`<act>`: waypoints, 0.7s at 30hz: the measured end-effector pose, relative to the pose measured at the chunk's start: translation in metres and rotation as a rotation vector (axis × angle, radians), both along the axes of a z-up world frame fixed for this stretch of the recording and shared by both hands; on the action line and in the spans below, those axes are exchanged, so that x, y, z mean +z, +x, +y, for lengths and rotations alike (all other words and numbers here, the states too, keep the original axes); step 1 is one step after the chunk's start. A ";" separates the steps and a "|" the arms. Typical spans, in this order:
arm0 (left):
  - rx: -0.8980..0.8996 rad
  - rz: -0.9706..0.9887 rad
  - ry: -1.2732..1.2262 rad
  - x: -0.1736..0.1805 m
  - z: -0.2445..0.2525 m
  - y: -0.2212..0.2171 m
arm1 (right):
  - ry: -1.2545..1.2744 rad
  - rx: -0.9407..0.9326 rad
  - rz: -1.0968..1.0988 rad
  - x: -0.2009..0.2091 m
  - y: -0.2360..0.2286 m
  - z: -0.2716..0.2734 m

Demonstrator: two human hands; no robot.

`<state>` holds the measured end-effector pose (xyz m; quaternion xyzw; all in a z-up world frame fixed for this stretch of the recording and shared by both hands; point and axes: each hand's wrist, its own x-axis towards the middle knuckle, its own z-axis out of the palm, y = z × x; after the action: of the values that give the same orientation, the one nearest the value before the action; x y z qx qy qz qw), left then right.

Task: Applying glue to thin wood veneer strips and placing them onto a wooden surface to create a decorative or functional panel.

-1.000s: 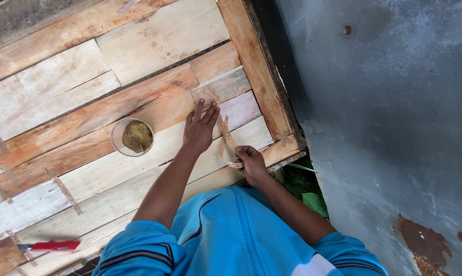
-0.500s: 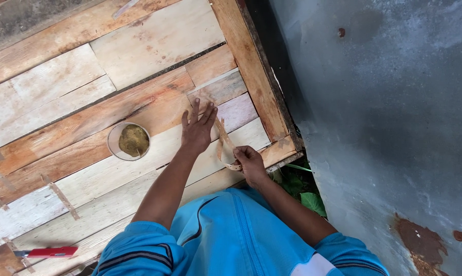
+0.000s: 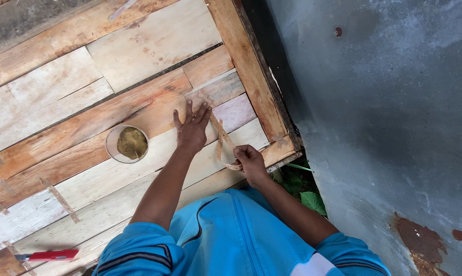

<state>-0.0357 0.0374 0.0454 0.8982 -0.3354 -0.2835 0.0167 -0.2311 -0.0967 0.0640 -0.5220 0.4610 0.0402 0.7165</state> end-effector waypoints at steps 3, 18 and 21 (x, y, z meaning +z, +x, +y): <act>-0.014 0.008 0.019 0.008 -0.004 0.002 | 0.006 0.001 -0.005 -0.002 -0.003 -0.002; -0.072 -0.001 0.160 0.043 -0.017 0.008 | 0.006 0.078 0.010 -0.009 -0.010 -0.008; -0.073 0.008 0.200 0.055 -0.022 0.013 | 0.045 0.047 0.048 -0.006 -0.009 -0.004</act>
<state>-0.0224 0.0154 0.0999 0.8814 -0.3381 -0.3195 -0.0820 -0.2406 -0.1011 0.0583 -0.5153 0.4646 0.0802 0.7157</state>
